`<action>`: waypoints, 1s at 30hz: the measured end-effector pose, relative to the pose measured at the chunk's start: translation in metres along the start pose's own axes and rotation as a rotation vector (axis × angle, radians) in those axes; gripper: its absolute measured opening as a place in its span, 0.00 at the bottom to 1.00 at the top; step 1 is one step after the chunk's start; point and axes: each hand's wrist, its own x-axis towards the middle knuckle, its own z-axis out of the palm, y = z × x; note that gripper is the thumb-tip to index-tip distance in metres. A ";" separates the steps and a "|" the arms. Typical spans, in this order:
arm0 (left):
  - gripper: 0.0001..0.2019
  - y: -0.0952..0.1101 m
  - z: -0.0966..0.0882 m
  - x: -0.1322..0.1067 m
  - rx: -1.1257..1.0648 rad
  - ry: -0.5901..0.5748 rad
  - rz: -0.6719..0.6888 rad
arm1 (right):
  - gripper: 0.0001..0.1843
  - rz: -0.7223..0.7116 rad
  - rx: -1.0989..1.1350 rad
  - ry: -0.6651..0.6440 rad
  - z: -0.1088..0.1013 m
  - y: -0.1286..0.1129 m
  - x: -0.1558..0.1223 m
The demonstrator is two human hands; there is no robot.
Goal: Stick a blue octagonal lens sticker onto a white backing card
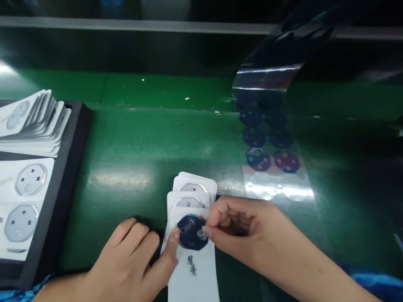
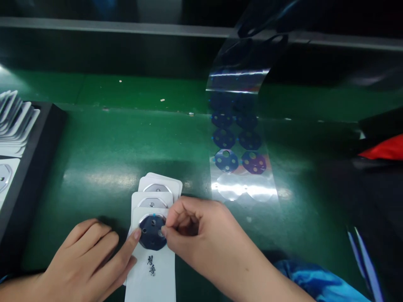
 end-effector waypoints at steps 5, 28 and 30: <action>0.14 0.000 -0.003 0.004 -0.010 -0.010 0.019 | 0.07 -0.136 -0.170 0.107 0.004 -0.002 -0.003; 0.14 0.002 -0.002 0.003 0.027 -0.016 0.022 | 0.16 -1.052 -1.186 0.448 0.014 0.000 -0.007; 0.14 0.001 -0.002 0.002 0.039 0.005 0.028 | 0.18 -1.072 -1.195 0.513 0.009 0.001 -0.002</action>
